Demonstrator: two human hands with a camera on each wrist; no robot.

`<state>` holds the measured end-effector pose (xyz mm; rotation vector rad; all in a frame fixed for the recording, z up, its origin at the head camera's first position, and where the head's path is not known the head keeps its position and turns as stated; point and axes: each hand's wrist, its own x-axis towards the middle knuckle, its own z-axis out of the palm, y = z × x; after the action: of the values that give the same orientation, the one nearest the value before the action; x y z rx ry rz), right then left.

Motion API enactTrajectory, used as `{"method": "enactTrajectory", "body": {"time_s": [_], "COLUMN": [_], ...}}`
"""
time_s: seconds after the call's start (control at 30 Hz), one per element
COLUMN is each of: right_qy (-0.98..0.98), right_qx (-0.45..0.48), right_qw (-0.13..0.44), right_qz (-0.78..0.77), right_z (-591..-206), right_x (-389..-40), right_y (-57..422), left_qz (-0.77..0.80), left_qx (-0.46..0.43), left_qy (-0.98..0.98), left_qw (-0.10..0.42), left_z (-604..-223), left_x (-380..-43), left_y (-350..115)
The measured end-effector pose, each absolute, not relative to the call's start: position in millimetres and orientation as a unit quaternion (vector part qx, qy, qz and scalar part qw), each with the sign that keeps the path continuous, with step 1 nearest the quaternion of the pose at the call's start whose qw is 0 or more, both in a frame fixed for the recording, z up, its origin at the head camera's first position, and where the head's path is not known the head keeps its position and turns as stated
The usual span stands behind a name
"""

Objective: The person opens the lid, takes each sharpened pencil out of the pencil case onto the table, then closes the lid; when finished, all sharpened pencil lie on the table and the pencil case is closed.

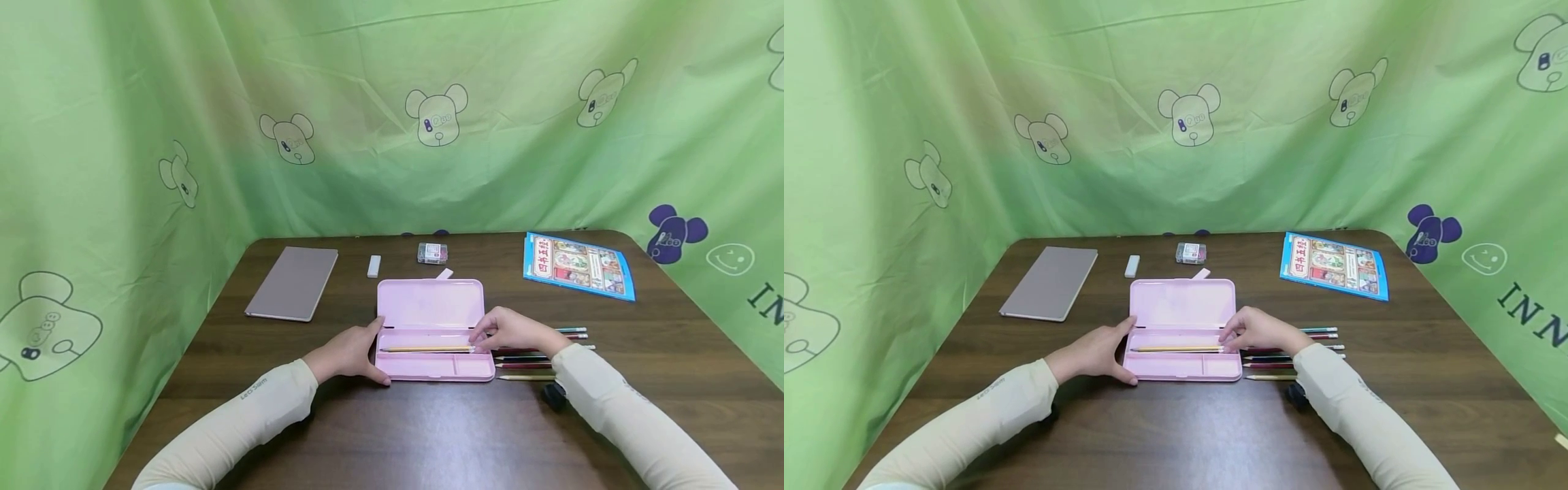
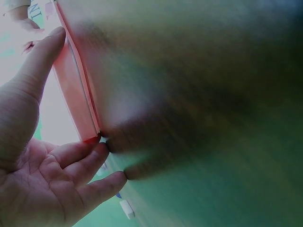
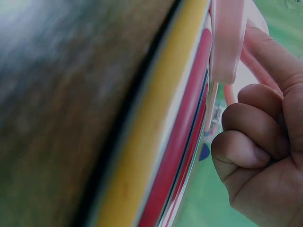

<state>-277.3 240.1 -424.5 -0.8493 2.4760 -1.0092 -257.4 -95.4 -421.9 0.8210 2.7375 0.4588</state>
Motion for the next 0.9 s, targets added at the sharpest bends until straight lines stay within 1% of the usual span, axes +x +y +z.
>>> {"method": "enactTrajectory", "body": {"time_s": [0.2,0.43,0.7,0.9], "right_qy": [0.875,0.897,0.896,0.904], "right_qx": [-0.308,-0.292,-0.297,-0.275], "right_qw": [0.164,0.161,0.157,0.143], "right_qz": [-0.336,-0.292,-0.29,-0.294], "right_z": [-425,-425,-422,-419], "right_x": [-277,-277,-274,-272], "right_y": [235,231,228,231], "left_qz": [0.156,0.157,0.157,0.156], "left_qx": [0.284,0.283,0.28,0.277], "left_qy": [0.938,0.938,0.939,0.94], "left_qw": [0.121,0.123,0.121,0.125], "left_z": [-423,-421,-420,-421], "left_x": [-258,-258,-257,-256], "left_y": [-96,-95,-95,-95]}}
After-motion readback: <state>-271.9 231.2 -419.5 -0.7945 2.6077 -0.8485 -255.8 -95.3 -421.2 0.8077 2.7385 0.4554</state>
